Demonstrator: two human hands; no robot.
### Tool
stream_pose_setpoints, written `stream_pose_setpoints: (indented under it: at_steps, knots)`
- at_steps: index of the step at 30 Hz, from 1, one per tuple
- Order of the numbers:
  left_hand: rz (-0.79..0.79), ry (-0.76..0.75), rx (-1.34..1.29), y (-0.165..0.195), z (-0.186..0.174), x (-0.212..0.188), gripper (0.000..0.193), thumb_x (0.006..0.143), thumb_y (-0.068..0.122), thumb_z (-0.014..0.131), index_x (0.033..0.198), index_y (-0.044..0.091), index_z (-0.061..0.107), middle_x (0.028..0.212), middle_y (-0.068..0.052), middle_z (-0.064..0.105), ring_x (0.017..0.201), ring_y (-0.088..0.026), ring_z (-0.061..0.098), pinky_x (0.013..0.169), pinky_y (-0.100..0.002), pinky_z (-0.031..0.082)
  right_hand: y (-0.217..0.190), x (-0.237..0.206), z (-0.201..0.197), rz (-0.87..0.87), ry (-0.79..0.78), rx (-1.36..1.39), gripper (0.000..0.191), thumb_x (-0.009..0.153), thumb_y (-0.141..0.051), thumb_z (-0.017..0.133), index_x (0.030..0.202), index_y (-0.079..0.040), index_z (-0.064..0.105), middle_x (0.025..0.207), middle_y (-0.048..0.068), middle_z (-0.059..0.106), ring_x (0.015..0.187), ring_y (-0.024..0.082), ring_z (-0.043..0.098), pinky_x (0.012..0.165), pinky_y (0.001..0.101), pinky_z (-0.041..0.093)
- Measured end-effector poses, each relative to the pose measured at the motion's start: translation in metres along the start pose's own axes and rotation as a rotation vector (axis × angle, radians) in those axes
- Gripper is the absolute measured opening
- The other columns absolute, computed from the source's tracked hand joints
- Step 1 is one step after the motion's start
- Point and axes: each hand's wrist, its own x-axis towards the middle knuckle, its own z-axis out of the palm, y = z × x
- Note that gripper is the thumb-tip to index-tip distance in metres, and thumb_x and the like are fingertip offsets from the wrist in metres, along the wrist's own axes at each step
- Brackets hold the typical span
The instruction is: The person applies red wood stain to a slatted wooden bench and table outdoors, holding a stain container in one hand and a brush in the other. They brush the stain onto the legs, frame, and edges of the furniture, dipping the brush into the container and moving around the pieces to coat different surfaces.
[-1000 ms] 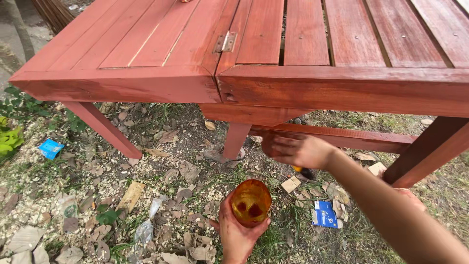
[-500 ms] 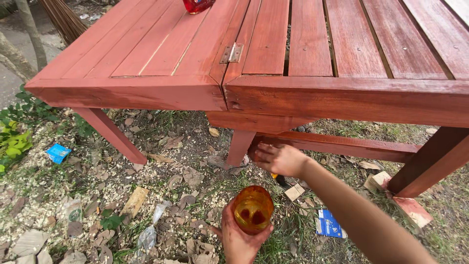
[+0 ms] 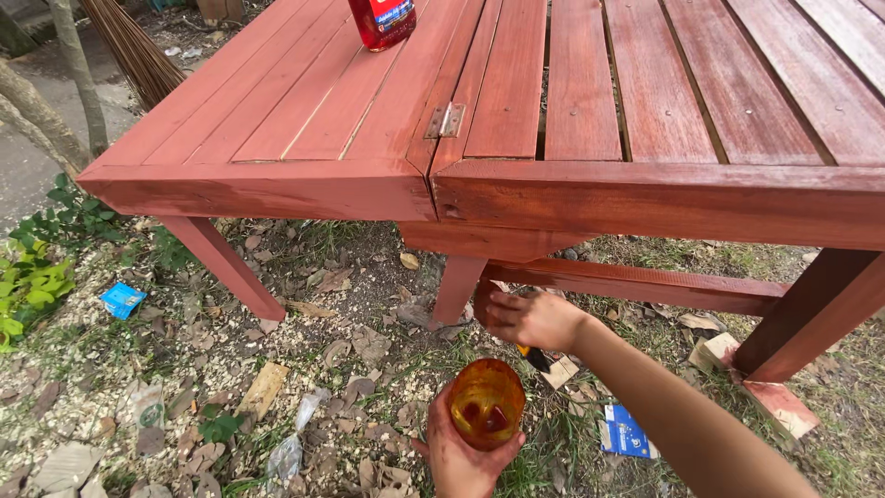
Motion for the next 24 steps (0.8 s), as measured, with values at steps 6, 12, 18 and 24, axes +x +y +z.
stream_pose_setpoints:
  at_steps: [6, 12, 18, 24]
  knots:
    - [0.026, 0.029, 0.016, 0.009, 0.006, -0.01, 0.101, 0.043, 0.025, 0.102, 0.131, 0.007, 0.054, 0.122, -0.012, 0.066, 0.115, -0.028, 0.064, 0.105, -0.044, 0.046, 0.023, -0.009, -0.003, 0.057, -0.094, -0.028, 0.05, 0.087, -0.019, 0.059, 0.137, -0.023, 0.059, 0.147, 0.007, 0.055, 0.139, 0.028, 0.049, 0.073, 0.0372, 0.063]
    - [0.073, -0.024, 0.017, 0.049, 0.033, -0.014, 0.102, 0.047, 0.024, 0.101, 0.135, 0.009, 0.053, 0.126, -0.011, 0.063, 0.12, -0.028, 0.061, 0.108, -0.048, 0.039, 0.025, -0.121, -0.036, 0.138, -0.153, -0.115, 0.057, 0.085, -0.018, 0.058, 0.141, -0.026, 0.056, 0.15, 0.003, 0.052, 0.141, 0.026, 0.046, 0.071, 0.0338, 0.063]
    - [0.053, -0.141, -0.043, 0.076, 0.079, -0.037, 0.098, 0.05, 0.023, 0.101, 0.133, 0.008, 0.051, 0.127, -0.01, 0.062, 0.122, -0.027, 0.06, 0.11, -0.05, 0.038, 0.016, -0.252, -0.049, 0.236, -0.294, -0.152, 0.066, 0.081, -0.015, 0.057, 0.145, -0.028, 0.052, 0.156, 0.004, 0.047, 0.145, 0.026, 0.041, 0.077, 0.0325, 0.063]
    - [0.116, -0.244, -0.164, 0.071, 0.111, -0.055, 0.097, 0.056, 0.029, 0.099, 0.135, 0.007, 0.048, 0.128, -0.01, 0.061, 0.122, -0.025, 0.063, 0.111, -0.042, 0.048, -0.015, -0.331, -0.049, 0.582, -0.331, -0.095, 0.061, 0.086, -0.012, 0.058, 0.143, -0.034, 0.051, 0.155, -0.002, 0.047, 0.146, 0.019, 0.038, 0.083, 0.0328, 0.062]
